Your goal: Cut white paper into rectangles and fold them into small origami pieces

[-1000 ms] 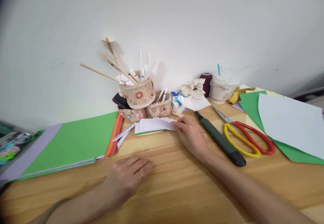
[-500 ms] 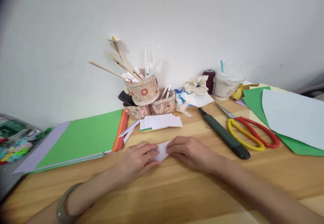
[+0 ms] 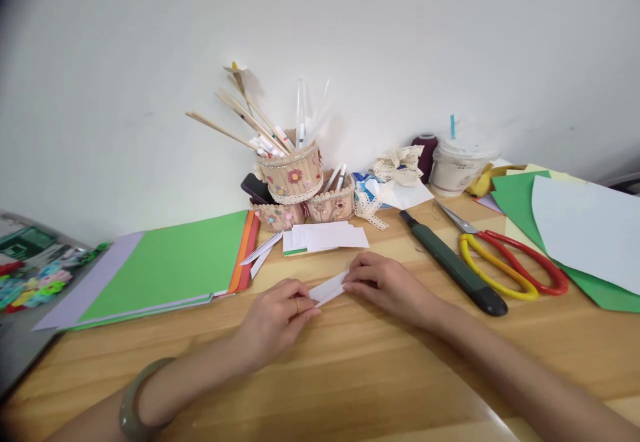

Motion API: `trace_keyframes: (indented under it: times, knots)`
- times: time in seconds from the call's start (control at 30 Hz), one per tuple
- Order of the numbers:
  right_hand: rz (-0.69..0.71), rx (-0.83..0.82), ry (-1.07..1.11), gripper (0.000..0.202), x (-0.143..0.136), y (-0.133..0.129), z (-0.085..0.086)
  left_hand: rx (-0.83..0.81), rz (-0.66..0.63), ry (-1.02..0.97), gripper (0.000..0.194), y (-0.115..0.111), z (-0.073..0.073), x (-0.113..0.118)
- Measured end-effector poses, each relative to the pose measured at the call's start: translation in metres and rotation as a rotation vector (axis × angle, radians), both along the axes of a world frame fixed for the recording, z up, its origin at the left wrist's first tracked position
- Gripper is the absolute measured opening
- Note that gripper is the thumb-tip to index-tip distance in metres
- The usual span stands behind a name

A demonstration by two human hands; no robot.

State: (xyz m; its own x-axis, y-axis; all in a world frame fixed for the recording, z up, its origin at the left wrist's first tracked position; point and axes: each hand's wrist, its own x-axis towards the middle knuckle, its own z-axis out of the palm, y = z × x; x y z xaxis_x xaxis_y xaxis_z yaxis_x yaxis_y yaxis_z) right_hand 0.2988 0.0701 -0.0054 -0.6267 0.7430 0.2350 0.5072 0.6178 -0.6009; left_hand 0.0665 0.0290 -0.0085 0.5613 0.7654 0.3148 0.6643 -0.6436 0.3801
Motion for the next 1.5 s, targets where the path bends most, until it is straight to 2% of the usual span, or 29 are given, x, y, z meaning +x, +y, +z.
trace_keyframes:
  times: [0.27, 0.53, 0.7, 0.87, 1.0, 1.5]
  knots:
    - [-0.125, -0.063, -0.028, 0.026, -0.005, -0.002, 0.001, -0.341, 0.184, -0.099, 0.025, -0.001, 0.015, 0.005]
    - [-0.27, -0.073, -0.158, 0.015, -0.01, -0.003, 0.001, -0.553, 0.353, -0.226, 0.016, 0.008, 0.01, 0.008]
    - [-0.319, 0.013, -0.174, 0.01, -0.012, -0.006, -0.006, -0.641, 0.409, -0.197, 0.005, 0.011, 0.009, 0.009]
    - [-0.338, 0.017, -0.184, 0.005, -0.012, -0.009, -0.011, -0.628, 0.415, -0.133, 0.001, 0.012, 0.01, 0.011]
    - [-0.371, -0.012, -0.18, 0.007, -0.012, -0.01, -0.011, -0.612, 0.415, -0.087, 0.004, 0.012, 0.01, 0.012]
    - [-0.334, -0.038, -0.192, 0.014, -0.011, -0.008, -0.013, -0.595, 0.368, -0.102, 0.013, 0.009, 0.005, 0.008]
